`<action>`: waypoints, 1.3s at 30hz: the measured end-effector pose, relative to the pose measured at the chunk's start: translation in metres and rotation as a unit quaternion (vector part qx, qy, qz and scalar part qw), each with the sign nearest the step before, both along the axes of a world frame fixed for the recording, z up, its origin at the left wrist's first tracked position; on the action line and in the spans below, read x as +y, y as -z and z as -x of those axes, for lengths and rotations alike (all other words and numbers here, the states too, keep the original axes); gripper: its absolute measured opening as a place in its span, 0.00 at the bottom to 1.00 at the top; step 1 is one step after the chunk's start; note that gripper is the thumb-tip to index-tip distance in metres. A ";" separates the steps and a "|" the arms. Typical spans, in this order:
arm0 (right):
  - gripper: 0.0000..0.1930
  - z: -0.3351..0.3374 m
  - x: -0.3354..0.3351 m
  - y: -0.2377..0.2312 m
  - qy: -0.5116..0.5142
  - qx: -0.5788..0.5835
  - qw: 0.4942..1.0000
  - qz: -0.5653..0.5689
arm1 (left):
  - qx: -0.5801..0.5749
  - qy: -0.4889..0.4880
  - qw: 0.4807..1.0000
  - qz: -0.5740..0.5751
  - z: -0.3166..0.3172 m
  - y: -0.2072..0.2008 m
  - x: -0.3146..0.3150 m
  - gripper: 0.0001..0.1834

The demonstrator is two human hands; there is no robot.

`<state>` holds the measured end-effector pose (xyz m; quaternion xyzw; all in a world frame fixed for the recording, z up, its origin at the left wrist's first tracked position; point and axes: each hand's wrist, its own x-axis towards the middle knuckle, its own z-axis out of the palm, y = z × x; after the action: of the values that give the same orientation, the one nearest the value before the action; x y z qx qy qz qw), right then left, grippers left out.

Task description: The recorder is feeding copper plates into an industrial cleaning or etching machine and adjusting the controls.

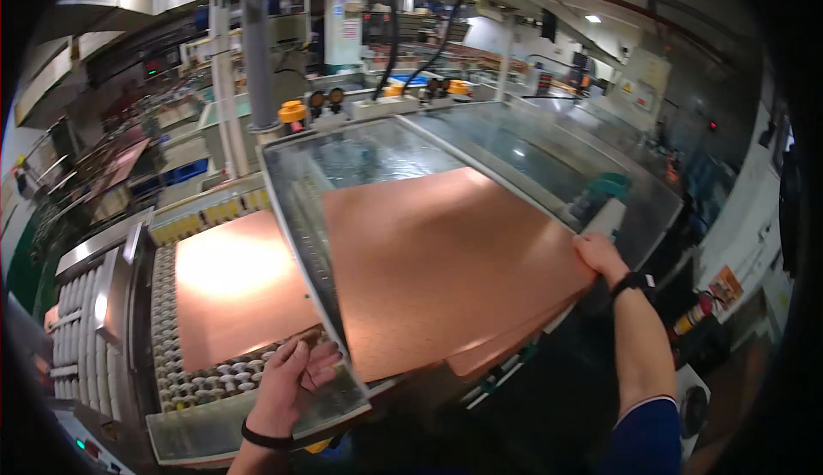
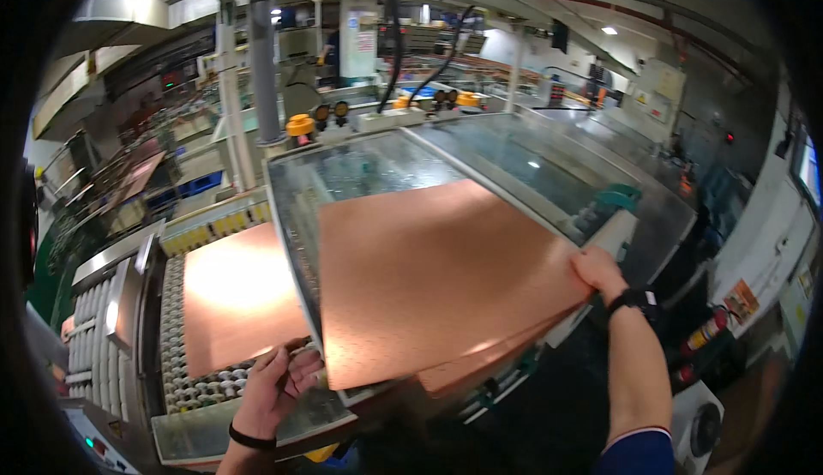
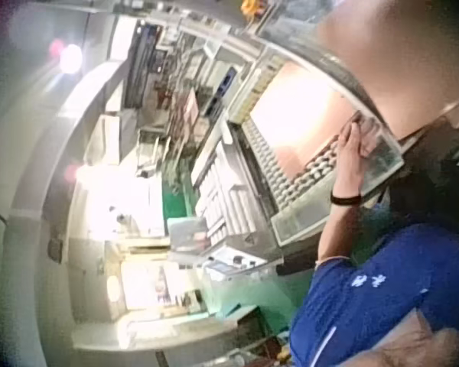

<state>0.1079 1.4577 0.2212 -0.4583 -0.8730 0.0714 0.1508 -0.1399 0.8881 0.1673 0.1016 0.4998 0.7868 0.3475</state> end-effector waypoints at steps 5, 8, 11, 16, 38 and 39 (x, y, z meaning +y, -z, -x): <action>0.28 0.013 -0.021 -0.011 0.006 -0.012 0.999 0.039 | -0.200 -0.016 0.975 -0.094 -0.051 -0.029 0.041 0.11; 0.28 0.008 -0.019 -0.009 -0.011 -0.001 1.000 0.020 | -0.110 0.031 0.989 -0.091 -0.048 -0.019 0.039 0.11; 0.28 -0.004 0.003 0.004 0.004 0.011 1.000 0.021 | -0.113 0.013 0.991 -0.069 -0.056 -0.020 0.046 0.10; 0.25 -0.004 0.012 0.008 -0.030 0.058 0.998 -0.009 | -0.111 0.015 0.991 -0.071 -0.060 -0.013 0.035 0.07; 0.09 -0.111 -0.120 0.220 0.117 0.548 0.819 0.119 | 0.341 0.176 0.899 0.213 -0.081 0.028 -0.023 0.15; 0.11 -0.135 -0.151 0.273 0.149 0.460 0.869 0.106 | 0.136 0.153 0.952 0.229 -0.094 0.034 -0.017 0.16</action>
<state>0.2432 1.3064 -0.0520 -0.5113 -0.6133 0.3432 0.4946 -0.0463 0.8709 0.1337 0.2005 0.6874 0.5674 0.4067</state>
